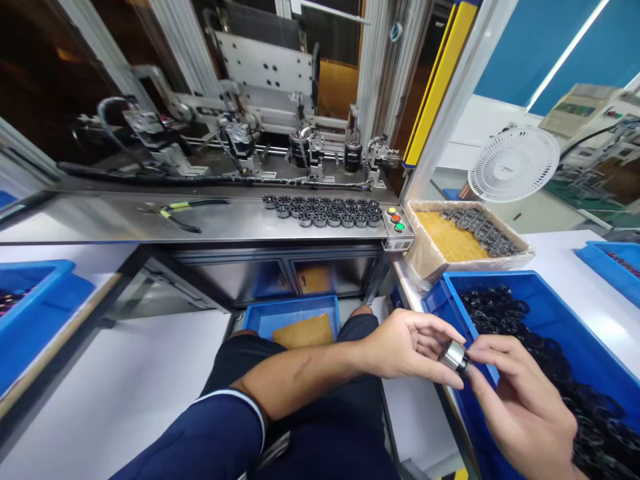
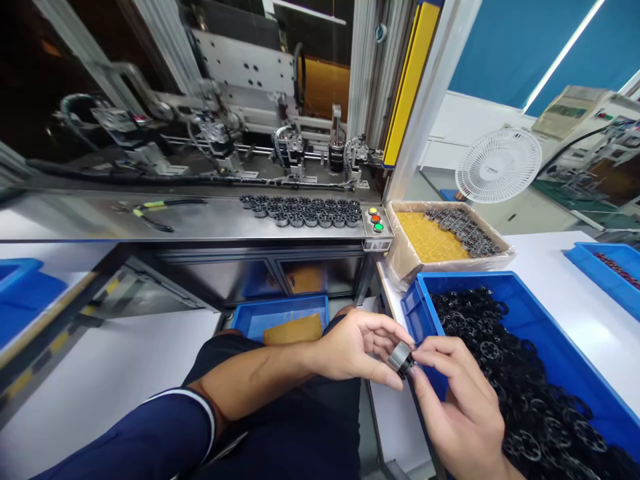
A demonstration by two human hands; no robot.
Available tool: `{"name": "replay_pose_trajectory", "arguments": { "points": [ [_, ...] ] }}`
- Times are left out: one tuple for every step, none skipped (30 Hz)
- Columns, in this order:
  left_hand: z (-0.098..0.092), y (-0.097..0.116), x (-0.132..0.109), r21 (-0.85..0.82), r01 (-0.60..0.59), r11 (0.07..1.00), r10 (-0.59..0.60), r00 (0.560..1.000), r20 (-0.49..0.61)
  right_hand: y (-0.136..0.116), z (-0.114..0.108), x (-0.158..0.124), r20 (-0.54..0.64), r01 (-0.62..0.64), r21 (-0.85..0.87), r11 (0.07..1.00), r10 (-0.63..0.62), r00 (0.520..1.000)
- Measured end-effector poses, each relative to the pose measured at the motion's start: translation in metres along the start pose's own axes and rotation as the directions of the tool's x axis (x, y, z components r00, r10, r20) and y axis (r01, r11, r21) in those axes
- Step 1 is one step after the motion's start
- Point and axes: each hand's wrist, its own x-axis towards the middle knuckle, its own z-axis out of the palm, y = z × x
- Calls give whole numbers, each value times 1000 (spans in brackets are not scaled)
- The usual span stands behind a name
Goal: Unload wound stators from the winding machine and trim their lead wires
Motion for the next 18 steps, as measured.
{"name": "replay_pose_trajectory", "arguments": {
  "points": [
    [-1,0,0,3,-1,1000,1,1000,-10,0,-1,0,19,14,0,1000,-14,1000],
    [-2,-1,-1,10,-6,1000,6,1000,-21,0,-2,0,45,34,-4,999,-34,998],
    [-3,-1,-1,17,-12,1000,12,999,-31,1,-2,0,73,57,-16,998,-56,996],
    [-4,-1,-2,22,-18,1000,19,999,-38,2,-2,0,93,86,-41,995,-82,992],
    [-5,-2,-2,24,-25,999,26,999,-45,2,-2,0,102,116,-77,990,-108,989],
    [-5,-2,-3,23,-30,999,31,998,-48,3,-2,0,101,144,-116,983,-133,986],
    [-6,-3,-3,19,-33,999,34,998,-48,4,-1,0,94,168,-156,973,-155,983],
    [-6,-3,-4,14,-32,999,33,998,-46,4,-1,0,89,185,-192,964,-171,981],
    [-7,-4,-4,8,-28,1000,29,999,-44,4,-1,1,88,198,-219,955,-183,979],
    [-7,-4,-4,3,-22,1000,22,999,-43,4,0,1,90,208,-237,949,-191,977],
    [-6,-4,-4,-3,-12,1000,12,999,-41,3,0,1,92,212,-251,945,-194,977],
    [-6,-4,-4,-9,-1,1000,1,999,-41,3,0,1,93,213,-262,941,-195,976],
    [-7,-3,-4,-13,10,1000,-11,999,-42,3,0,1,92,214,-267,940,-196,976],
    [-7,-3,-3,-16,20,1000,-21,999,-44,3,0,0,90,215,-269,939,-197,976],
    [-7,-2,-3,-15,29,999,-29,999,-45,3,-1,0,88,216,-273,938,-199,976],
    [-7,-2,-3,-9,35,999,-35,998,-46,4,-1,-1,88,214,-280,936,-197,976],
    [-8,-1,-2,0,39,999,-39,998,-47,6,-2,-2,91,215,-287,933,-197,976],
    [-8,-1,-2,13,43,999,-42,998,-49,8,-2,-4,95,220,-296,929,-201,975]
  ]
}}
